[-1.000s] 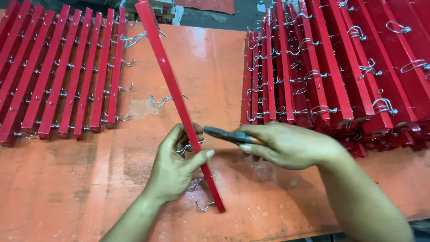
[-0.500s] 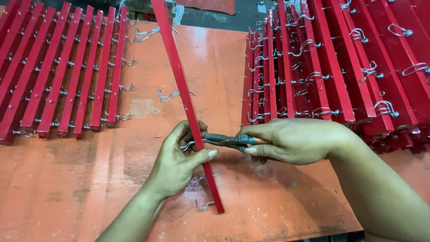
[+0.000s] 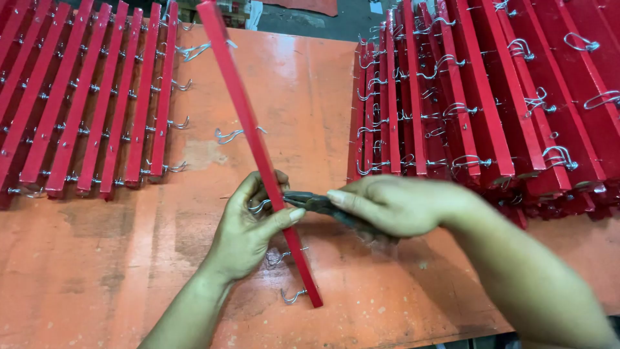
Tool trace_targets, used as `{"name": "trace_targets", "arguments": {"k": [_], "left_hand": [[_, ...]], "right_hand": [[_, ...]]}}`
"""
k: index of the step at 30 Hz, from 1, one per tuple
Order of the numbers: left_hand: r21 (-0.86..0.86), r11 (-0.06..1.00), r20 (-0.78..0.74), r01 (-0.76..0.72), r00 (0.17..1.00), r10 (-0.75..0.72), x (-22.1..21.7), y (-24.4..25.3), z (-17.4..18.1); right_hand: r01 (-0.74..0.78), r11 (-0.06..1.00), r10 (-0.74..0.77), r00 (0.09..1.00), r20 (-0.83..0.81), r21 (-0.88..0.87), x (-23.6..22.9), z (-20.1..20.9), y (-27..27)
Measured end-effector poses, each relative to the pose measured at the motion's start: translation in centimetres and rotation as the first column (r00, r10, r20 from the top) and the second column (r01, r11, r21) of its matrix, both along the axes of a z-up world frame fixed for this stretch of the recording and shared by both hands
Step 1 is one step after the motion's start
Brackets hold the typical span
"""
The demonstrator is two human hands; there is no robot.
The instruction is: Trimming or crimping metal hooks on red metal bars using pliers
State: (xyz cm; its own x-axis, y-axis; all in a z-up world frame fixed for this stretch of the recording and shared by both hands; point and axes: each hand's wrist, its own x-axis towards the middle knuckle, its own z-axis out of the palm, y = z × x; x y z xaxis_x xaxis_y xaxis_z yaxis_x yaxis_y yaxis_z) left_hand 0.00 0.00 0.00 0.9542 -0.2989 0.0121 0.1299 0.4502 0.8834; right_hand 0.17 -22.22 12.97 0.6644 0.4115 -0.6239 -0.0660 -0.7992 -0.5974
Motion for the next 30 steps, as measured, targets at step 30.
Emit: {"name": "trace_targets", "arguments": {"k": [30], "left_hand": [[-0.060, 0.975, -0.294, -0.214, 0.937, 0.188, 0.1, -2.5, 2.6]], "right_hand": [[0.317, 0.275, -0.693, 0.720, -0.041, 0.908, -2.7, -13.7, 5.1]]}}
